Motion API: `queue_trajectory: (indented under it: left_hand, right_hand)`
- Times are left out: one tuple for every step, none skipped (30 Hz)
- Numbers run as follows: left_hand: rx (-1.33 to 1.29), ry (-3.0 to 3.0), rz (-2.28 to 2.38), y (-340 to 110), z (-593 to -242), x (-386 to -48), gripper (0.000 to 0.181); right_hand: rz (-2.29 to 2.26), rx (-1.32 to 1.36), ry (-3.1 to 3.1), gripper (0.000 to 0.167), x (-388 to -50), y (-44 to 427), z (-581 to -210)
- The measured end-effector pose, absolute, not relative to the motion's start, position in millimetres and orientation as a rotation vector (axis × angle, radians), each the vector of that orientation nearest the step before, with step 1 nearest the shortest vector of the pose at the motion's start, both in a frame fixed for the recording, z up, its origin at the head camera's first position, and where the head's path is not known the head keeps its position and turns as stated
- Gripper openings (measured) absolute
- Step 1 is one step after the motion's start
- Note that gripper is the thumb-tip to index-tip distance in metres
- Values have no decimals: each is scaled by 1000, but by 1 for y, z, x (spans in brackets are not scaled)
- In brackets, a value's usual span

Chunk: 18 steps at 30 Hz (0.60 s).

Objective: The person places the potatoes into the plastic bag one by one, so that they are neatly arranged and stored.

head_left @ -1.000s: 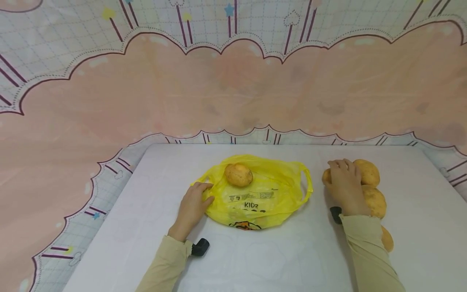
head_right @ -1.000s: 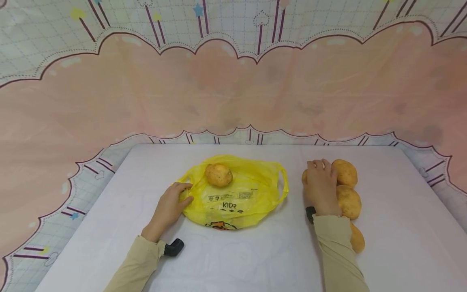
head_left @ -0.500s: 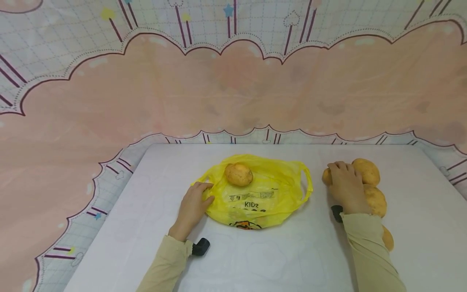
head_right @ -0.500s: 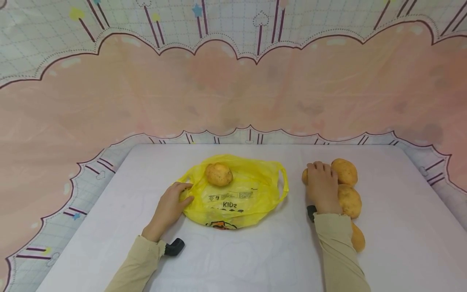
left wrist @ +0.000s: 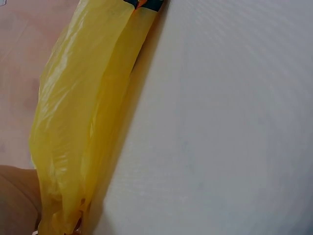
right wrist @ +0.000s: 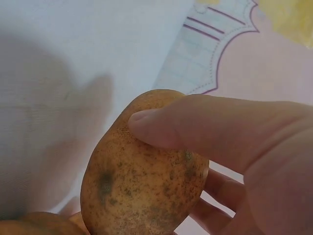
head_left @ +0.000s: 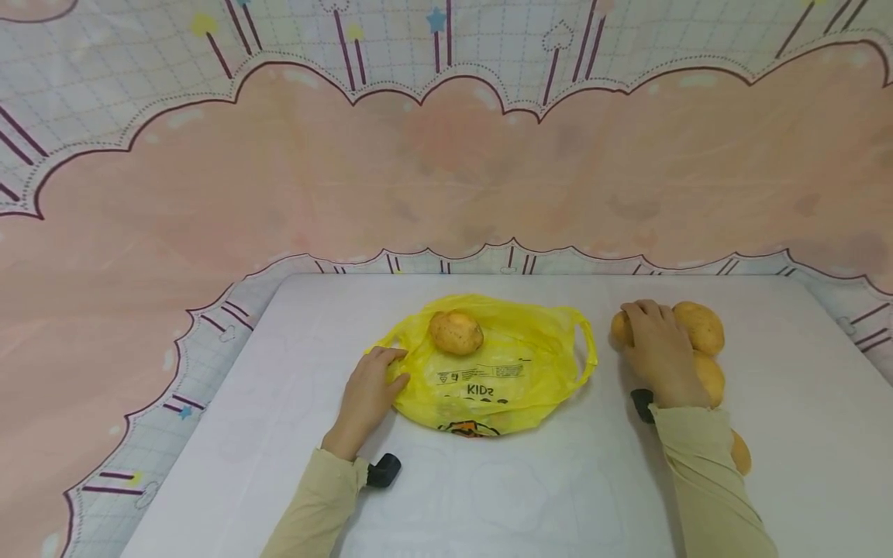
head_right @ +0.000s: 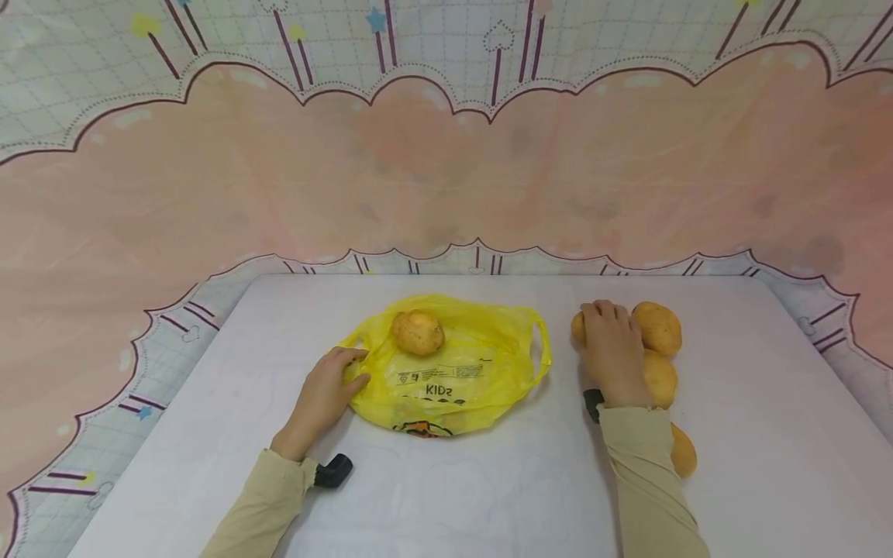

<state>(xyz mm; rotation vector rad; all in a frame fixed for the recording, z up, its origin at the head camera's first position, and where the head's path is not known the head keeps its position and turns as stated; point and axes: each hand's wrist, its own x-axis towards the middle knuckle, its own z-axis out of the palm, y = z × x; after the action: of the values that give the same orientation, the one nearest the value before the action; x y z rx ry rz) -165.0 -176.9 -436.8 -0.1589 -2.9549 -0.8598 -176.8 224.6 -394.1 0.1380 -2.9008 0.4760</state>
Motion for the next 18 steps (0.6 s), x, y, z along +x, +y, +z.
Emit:
queue_trajectory:
  left_hand:
    - [-161, -2954, -861, -177, -437, -165, 40]
    - [-164, -2953, -861, -177, -436, -165, 40]
    - [-164, -2952, -864, -177, -436, -165, 40]
    - [-166, -2951, -864, -177, -436, -164, 40]
    - [-166, -2950, -864, -177, -436, -164, 40]
    - [-168, -2950, -862, -177, -436, -165, 40]
    - [-168, -2950, -861, -177, -435, -165, 40]
    - [-168, -2951, -861, -177, -435, -165, 40]
    - [-167, -2952, -861, -177, -435, -165, 40]
    - [-166, -2952, -860, -177, -436, -165, 40]
    - [-165, -2954, -860, -177, -436, -165, 40]
    - [-162, -2955, -861, -177, -436, -165, 40]
    - [-159, -2955, -864, -177, -436, -165, 39]
    - [-157, -2956, -865, -177, -436, -165, 39]
    - [-154, -2956, -865, -177, -436, -165, 39]
    - [-151, -2956, -865, -177, -436, -165, 39]
    - [-150, -2956, -863, -177, -436, -165, 39]
    - [-150, -2956, -862, -178, -436, -165, 39]
  right_hand:
    - [477, 143, -2890, 47, -177, 224, -394]
    - [475, 148, -2879, 47, -177, 223, -393]
    - [473, 158, -2866, 46, -177, 223, -393]
    - [473, 168, -2854, 46, -177, 222, -392]
    - [471, 179, -2843, 46, -176, 222, -391]
    - [474, 189, -2835, 46, -176, 221, -391]
    - [477, 197, -2826, 46, -176, 221, -390]
    - [479, 204, -2818, 46, -176, 220, -390]
    - [482, 210, -2811, 47, -176, 220, -389]
    - [486, 212, -2805, 46, -176, 219, -388]
    - [487, 213, -2799, 46, -176, 218, -388]
    - [490, 212, -2795, 46, -176, 218, -387]
    - [488, 211, -2791, 46, -176, 217, -386]
    - [487, 209, -2791, 47, -176, 216, -385]
    - [489, 207, -2791, 47, -175, 215, -384]
    - [493, 208, -2791, 48, -175, 214, -383]
    - [499, 205, -2794, 49, -174, 213, -382]
    - [506, 203, -2799, 50, -174, 212, -381]
